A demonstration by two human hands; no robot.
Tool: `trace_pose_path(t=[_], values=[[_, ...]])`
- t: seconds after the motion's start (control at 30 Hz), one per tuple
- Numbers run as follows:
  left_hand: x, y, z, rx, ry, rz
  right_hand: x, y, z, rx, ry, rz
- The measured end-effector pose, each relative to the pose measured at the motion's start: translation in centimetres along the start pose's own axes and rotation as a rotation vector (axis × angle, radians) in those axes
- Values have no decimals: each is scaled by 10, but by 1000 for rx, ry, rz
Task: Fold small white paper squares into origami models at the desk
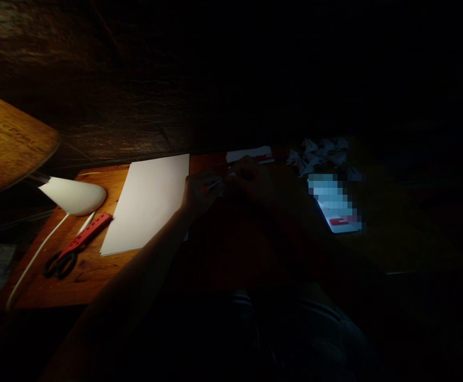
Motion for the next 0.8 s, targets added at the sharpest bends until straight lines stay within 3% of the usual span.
trace_pose_path(t=[0.5,0.8], values=[[1,-1,-2,39,77,3,-2,0,-1,58,-101,-13],[-3,-2,-3,59,124,-55,3,-1,-3,57,-171,52]])
Point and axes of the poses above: each hand's wrist, its own y-axis away from the middle knuckle, its own z-axis out of the palm, x = y × z, the point moved 7 cm from there along -y, towards the middle knuckle, and after that the axes turned 8 degrees about -y, right-handed, at the moved point
